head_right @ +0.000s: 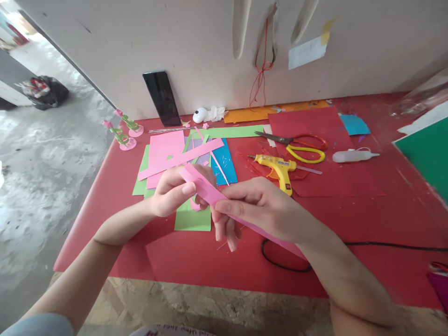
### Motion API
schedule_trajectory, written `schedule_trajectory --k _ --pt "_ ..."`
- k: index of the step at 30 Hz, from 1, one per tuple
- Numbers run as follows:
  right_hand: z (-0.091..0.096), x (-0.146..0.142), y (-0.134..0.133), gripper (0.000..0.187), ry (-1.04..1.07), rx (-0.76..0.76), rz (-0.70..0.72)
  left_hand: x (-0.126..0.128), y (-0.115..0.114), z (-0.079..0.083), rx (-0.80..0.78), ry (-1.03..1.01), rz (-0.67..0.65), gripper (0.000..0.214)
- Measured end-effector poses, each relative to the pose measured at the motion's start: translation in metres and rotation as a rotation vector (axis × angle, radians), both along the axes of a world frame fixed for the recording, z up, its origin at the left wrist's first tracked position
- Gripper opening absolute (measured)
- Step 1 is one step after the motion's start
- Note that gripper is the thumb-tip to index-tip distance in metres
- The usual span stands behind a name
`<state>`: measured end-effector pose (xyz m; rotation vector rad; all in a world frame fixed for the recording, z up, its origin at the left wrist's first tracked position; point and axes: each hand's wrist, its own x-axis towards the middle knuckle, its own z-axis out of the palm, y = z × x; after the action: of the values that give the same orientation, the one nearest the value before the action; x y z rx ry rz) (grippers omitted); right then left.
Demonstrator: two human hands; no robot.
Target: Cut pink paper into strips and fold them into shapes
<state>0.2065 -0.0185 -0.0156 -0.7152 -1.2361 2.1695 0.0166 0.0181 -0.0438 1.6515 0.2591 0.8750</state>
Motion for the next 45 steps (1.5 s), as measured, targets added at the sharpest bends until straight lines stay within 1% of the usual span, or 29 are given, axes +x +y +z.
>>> schedule_trajectory --k 2,7,11,14,18,21,24,28,31,34,37,40,43,45 --pt "0.000 0.000 0.000 0.023 -0.004 0.016 0.007 0.000 0.000 -0.002 0.032 -0.028 0.012 0.035" --pt "-0.001 -0.001 0.001 0.026 -0.021 0.054 0.023 0.002 -0.002 -0.004 0.144 -0.142 0.097 0.028" --pt "0.000 -0.001 0.002 0.026 -0.027 0.060 0.039 0.003 -0.007 -0.003 0.117 -0.127 0.169 0.032" --pt "0.004 0.000 0.002 0.025 -0.055 0.067 0.020 0.001 -0.009 -0.001 0.073 -0.131 0.158 0.031" --pt "0.007 0.001 0.001 0.023 -0.078 0.064 -0.025 -0.001 -0.008 0.002 -0.066 -0.091 0.098 0.035" --pt "0.007 0.001 0.002 0.023 -0.088 0.041 -0.067 -0.002 -0.006 0.004 -0.110 -0.074 0.068 0.038" --pt "0.007 0.000 0.003 0.023 -0.103 0.030 -0.089 -0.003 -0.004 0.006 -0.099 -0.010 0.090 0.043" --pt "0.008 -0.002 0.006 0.021 -0.101 0.036 -0.101 -0.004 0.000 0.009 -0.017 0.081 0.134 0.054" --pt "0.005 -0.003 0.008 0.022 -0.123 0.094 -0.122 -0.005 0.004 0.012 0.036 0.121 0.170 0.056" --pt "-0.002 -0.008 0.011 0.027 -0.202 0.151 -0.171 -0.005 0.011 0.013 0.047 0.172 0.238 0.058" --pt "-0.011 -0.014 0.014 0.031 -0.236 0.182 -0.184 -0.005 0.021 0.008 0.062 0.211 0.356 0.061" --pt "-0.017 -0.018 0.017 0.032 -0.247 0.209 -0.186 -0.002 0.029 -0.003 0.092 0.222 0.440 0.062" --pt "-0.021 -0.021 0.017 0.030 -0.246 0.183 -0.193 0.003 0.032 -0.016 0.152 0.197 0.500 0.060" --pt "-0.024 -0.024 0.017 0.032 -0.235 0.155 -0.178 0.007 0.034 -0.023 0.164 0.172 0.565 0.057"
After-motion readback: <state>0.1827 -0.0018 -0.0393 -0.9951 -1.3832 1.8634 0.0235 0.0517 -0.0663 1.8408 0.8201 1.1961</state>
